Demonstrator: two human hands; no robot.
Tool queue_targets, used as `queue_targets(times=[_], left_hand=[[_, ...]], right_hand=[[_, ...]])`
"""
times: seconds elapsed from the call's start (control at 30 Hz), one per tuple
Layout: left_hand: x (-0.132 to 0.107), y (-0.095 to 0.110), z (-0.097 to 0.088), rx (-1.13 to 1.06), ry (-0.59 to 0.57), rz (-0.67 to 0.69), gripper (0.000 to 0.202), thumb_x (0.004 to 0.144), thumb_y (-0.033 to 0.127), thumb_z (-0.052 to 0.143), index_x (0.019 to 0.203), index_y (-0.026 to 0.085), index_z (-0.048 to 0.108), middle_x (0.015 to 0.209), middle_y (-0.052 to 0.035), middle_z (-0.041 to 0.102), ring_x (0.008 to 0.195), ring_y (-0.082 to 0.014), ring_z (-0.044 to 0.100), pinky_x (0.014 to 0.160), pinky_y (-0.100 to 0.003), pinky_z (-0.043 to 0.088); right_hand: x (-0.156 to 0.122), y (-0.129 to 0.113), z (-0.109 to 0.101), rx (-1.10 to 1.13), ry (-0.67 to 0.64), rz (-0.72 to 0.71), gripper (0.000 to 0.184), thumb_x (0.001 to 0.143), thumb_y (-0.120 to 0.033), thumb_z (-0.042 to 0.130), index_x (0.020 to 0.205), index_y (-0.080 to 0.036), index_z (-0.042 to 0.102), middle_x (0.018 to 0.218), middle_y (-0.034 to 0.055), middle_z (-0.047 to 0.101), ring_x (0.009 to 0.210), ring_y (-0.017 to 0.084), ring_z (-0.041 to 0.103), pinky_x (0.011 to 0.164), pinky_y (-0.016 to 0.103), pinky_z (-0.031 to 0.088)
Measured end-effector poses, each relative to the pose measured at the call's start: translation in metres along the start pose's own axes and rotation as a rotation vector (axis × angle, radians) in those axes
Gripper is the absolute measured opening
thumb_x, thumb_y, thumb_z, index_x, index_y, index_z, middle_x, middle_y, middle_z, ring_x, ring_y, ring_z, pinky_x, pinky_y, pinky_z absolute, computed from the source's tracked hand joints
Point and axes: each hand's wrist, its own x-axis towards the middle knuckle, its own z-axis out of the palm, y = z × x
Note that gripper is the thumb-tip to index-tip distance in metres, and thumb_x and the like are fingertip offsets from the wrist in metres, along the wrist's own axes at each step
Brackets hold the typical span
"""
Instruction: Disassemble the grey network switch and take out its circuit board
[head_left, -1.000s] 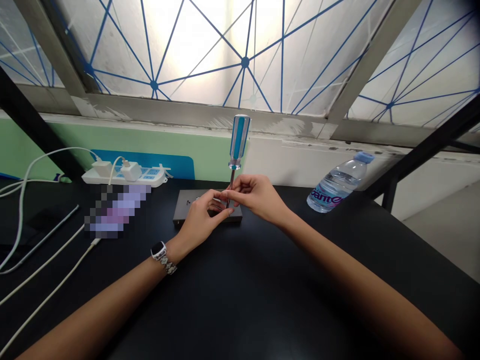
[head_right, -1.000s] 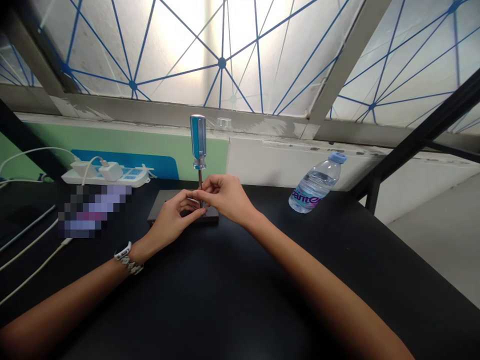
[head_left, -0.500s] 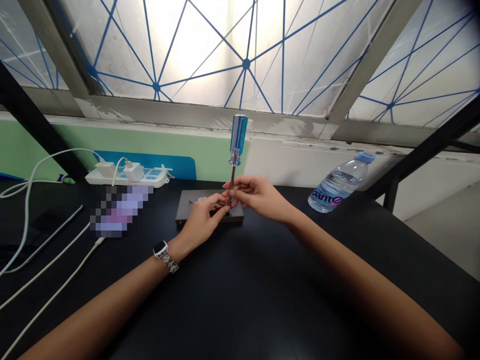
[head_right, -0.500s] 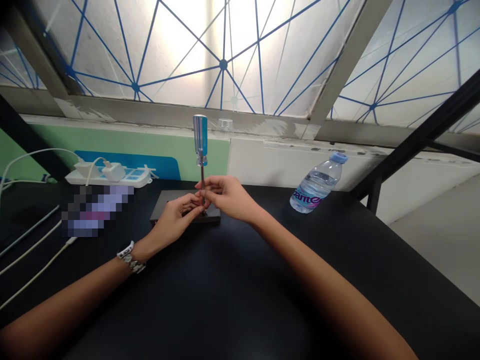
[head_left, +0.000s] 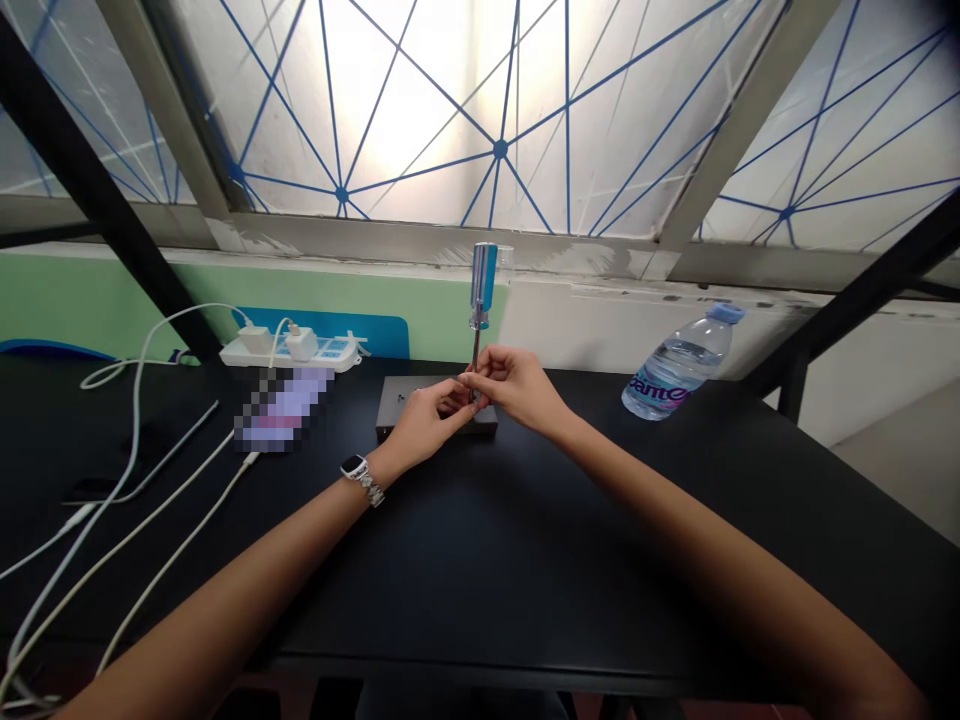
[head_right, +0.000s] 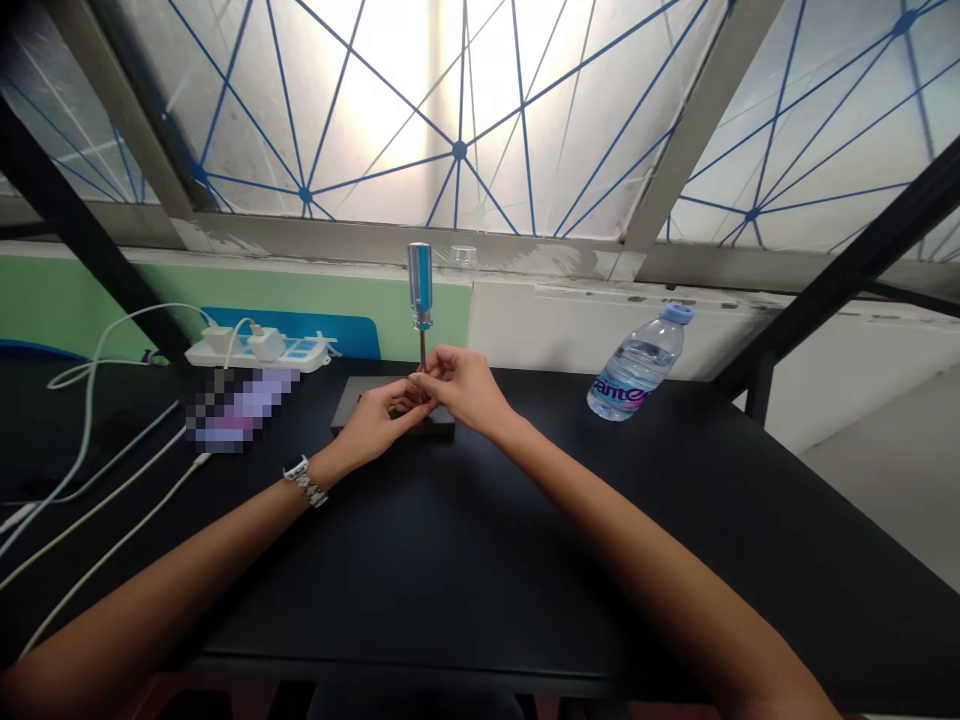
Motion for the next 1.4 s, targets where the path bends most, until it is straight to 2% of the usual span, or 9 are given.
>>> queue_targets(times=[0.13,0.23,0.33,0.5,0.73,0.93,1.07,1.2,1.4], left_hand=[[0.008,-0.002,0.000,-0.050,0.005,-0.060,0.034,0.081,0.047,0.079,0.082,0.015,0.066,0.078,-0.0025,0.068,0.073,-0.0177,0.067,0.068,-0.028,0.052],[0.015,-0.005,-0.002,-0.139,-0.061,-0.075,0.034,0.074,0.044,0.084,0.082,0.015,0.068,0.074,-0.0013,0.068,0.070,-0.0173,0.065,0.068,-0.029,0.053],[0.016,-0.007,0.000,-0.206,-0.032,-0.084,0.034,0.073,0.043,0.085,0.083,0.014,0.071,0.075,-0.0034,0.071,0.072,-0.0187,0.067,0.070,-0.030,0.054],[0.007,-0.006,0.003,-0.223,0.028,-0.064,0.033,0.079,0.044,0.080,0.087,0.012,0.077,0.083,-0.0074,0.078,0.081,-0.0234,0.071,0.077,-0.031,0.054],[0.001,0.000,-0.004,0.024,-0.084,0.029,0.035,0.096,0.043,0.062,0.090,0.014,0.080,0.086,-0.0045,0.077,0.083,-0.0227,0.069,0.074,-0.028,0.049],[0.003,0.003,-0.008,0.095,-0.131,0.049,0.034,0.099,0.039,0.054,0.092,0.015,0.077,0.088,-0.0043,0.076,0.081,-0.0206,0.068,0.075,-0.028,0.051],[0.001,0.005,-0.006,0.160,-0.086,0.020,0.032,0.098,0.038,0.054,0.094,0.016,0.077,0.089,-0.0042,0.077,0.082,-0.0213,0.069,0.076,-0.030,0.053],[0.000,0.005,0.001,-0.012,0.035,-0.034,0.024,0.089,0.038,0.068,0.098,0.017,0.071,0.093,-0.0073,0.077,0.090,-0.0233,0.073,0.083,-0.033,0.057],[0.000,0.003,0.007,-0.067,0.117,-0.059,0.015,0.082,0.030,0.073,0.084,0.017,0.066,0.080,-0.0045,0.073,0.077,-0.0195,0.072,0.072,-0.029,0.057]], right_hand=[[-0.001,0.006,0.008,-0.006,0.052,-0.031,0.038,0.082,-0.045,0.077,0.074,-0.023,0.047,0.063,-0.0034,0.061,0.051,0.015,0.061,0.049,0.027,0.048],[0.000,0.009,0.013,-0.057,0.088,-0.066,0.035,0.083,-0.043,0.075,0.074,-0.023,0.048,0.065,-0.0018,0.062,0.060,0.017,0.064,0.054,0.027,0.049],[0.000,0.016,0.017,-0.034,0.116,-0.069,0.037,0.082,-0.046,0.076,0.073,-0.023,0.050,0.065,-0.0014,0.061,0.063,0.017,0.063,0.056,0.027,0.048],[-0.009,0.036,0.026,0.033,0.152,-0.078,0.032,0.085,-0.050,0.074,0.086,-0.020,0.066,0.071,-0.0003,0.062,0.059,0.014,0.054,0.056,0.027,0.044],[-0.026,0.049,0.027,0.042,0.165,-0.132,0.030,0.091,-0.047,0.066,0.096,-0.020,0.078,0.094,0.0049,0.065,0.066,0.013,0.054,0.056,0.027,0.042],[-0.022,0.058,0.028,0.109,0.219,-0.182,0.021,0.089,-0.041,0.071,0.095,-0.023,0.080,0.095,0.0048,0.066,0.065,0.012,0.054,0.059,0.029,0.044],[-0.021,0.062,0.032,0.120,0.286,-0.193,0.021,0.088,-0.043,0.073,0.091,-0.023,0.080,0.100,0.0053,0.064,0.066,0.013,0.055,0.063,0.031,0.049],[-0.023,0.061,0.034,0.121,0.345,-0.183,0.023,0.086,-0.044,0.076,0.087,-0.022,0.077,0.100,0.0046,0.059,0.065,0.012,0.054,0.057,0.029,0.047],[-0.023,0.061,0.035,0.173,0.349,-0.110,0.031,0.080,-0.047,0.082,0.082,-0.020,0.065,0.089,0.0002,0.059,0.055,0.008,0.048,0.051,0.025,0.040]])
